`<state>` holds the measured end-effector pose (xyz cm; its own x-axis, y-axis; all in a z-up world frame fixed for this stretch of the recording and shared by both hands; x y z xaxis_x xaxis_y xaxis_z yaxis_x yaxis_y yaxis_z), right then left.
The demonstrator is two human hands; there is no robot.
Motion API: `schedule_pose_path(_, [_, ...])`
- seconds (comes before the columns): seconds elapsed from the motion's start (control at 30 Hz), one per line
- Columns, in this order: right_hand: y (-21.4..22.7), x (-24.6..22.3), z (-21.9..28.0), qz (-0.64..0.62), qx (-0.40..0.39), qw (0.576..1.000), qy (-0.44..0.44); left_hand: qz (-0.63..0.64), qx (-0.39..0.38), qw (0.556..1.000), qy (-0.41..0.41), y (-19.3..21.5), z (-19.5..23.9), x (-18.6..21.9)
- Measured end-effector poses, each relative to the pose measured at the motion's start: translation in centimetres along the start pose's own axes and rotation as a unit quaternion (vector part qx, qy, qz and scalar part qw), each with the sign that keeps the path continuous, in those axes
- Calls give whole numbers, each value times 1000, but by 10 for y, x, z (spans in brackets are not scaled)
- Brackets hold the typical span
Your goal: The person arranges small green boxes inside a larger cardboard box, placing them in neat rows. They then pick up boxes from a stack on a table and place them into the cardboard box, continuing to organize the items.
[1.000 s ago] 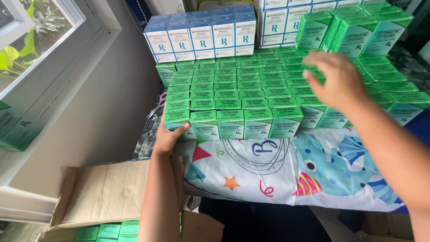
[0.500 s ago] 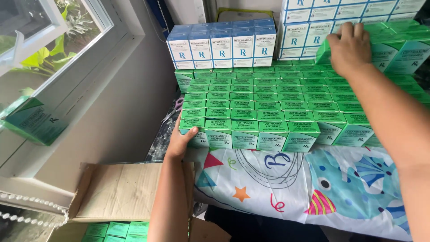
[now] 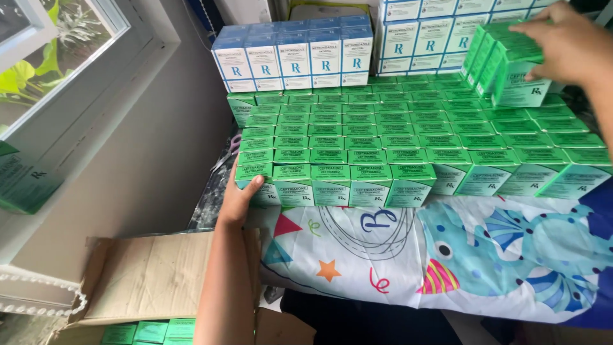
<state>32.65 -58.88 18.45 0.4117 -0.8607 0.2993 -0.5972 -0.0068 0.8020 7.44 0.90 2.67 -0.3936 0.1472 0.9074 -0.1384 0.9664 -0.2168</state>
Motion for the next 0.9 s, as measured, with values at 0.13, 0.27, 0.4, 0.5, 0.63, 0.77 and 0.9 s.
schedule_pose_path(0.13, [-13, -15, -1, 198, 28, 979, 50, 3, 4, 1000, -6, 0, 0, 2])
schedule_pose_path(0.27, [-21, -19, -4, 127, -42, 991, 3, -8, 15, 1000, -2, 2, 0, 3])
schedule_pose_path(0.4, [3, -36, 3, 91, -96, 989, -63, -18, 13, 1000, -3, 3, -3, 2])
schedule_pose_path(0.5, [-13, -25, 3, 96, -30, 995, -10, -14, 13, 1000, -1, 4, -3, -3])
schedule_pose_path(0.63, [-66, 24, 5, 34, -31, 999, 11, -6, 28, 999, 16, 7, -1, -6])
schedule_pose_path(0.77, [-9, -13, 4, 59, -105, 991, -56, 6, 29, 999, 20, 6, -2, -7])
schedule_pose_path(0.9, [12, -30, -1, 67, -57, 996, -25, 4, 32, 999, 21, 7, -2, -8])
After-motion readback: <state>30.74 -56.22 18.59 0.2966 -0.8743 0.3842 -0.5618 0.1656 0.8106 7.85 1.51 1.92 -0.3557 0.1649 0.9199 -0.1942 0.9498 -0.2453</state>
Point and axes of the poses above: each hand's wrist, its own z-axis away from the middle knuckle, its own y-axis out of the back of the hand, x = y × z, the point moved 8 cm from there along -z, towards the middle knuckle, and after that the axes turned 8 degrees about x, right-handed, at the moved point
